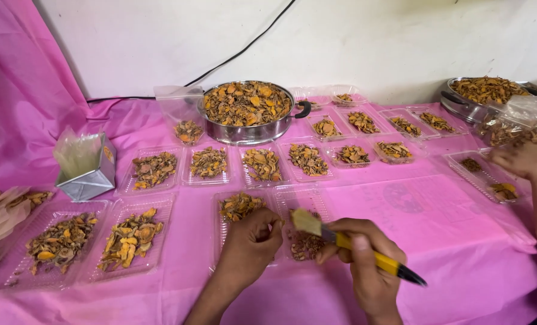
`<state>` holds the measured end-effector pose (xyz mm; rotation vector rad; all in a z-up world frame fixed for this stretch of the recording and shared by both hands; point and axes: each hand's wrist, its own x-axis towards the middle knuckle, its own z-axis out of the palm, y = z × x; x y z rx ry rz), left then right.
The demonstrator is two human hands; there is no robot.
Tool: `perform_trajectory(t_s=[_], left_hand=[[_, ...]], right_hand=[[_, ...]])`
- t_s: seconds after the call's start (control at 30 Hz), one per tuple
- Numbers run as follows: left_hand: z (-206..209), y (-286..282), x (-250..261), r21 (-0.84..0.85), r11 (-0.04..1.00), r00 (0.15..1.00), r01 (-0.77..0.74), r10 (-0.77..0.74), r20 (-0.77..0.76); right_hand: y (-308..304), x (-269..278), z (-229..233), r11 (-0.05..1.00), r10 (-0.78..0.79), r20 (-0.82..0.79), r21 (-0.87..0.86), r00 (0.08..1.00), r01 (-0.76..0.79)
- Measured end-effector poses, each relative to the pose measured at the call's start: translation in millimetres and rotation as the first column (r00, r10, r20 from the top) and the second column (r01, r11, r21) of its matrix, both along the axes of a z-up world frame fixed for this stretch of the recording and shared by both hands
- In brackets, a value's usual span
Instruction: Sorting and cleaning dried herbs in small plastic trays using a brush and fingers to remove debris.
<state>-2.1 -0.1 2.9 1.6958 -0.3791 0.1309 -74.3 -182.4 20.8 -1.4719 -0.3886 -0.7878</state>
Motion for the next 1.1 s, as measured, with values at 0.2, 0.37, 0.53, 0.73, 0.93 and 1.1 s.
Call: perform_trajectory(t_s=[0.2, 0.37, 0.53, 0.73, 0.93, 1.1], left_hand=[[-0.5, 1.5, 2.3, 0.007, 0.998, 0.993, -0.063, 0.062, 0.104], [6.9, 2.0, 1.6, 0.1, 0.991, 0.986, -0.09, 0.074, 0.147], [7.8, 9.0, -1.4, 0.22, 0.972, 0.991, -0.085, 0.059, 0.12], [54.5, 31.8, -4.5, 0.516, 0.852, 0.966, -0.083, 0.197, -0.17], [21.5, 46.2, 18.8, 0.538, 0.811, 0.966, -0.23, 0.257, 0.026], [20.9, 45.8, 18.6, 0.579, 0.778, 0.967, -0.243, 0.243, 0.079]], right_hand=[[19.3, -6.5, 3.7, 0.964, -0.031, -0.135, -0.264, 0.99, -0.006], [21.9, -10.7, 0.1, 0.972, -0.172, -0.013, -0.167, 0.985, 0.168], [7.4, -3.4, -6.7, 0.934, 0.046, -0.095, -0.349, 0.994, -0.076], [-27.5, 11.8, -1.8, 0.942, -0.21, 0.057, -0.257, 0.976, 0.218], [-35.0, 32.7, 13.6, 0.949, -0.082, -0.073, -0.31, 0.994, 0.056], [-28.3, 36.2, 41.5, 0.744, -0.015, -0.235, -0.651, 0.972, -0.146]])
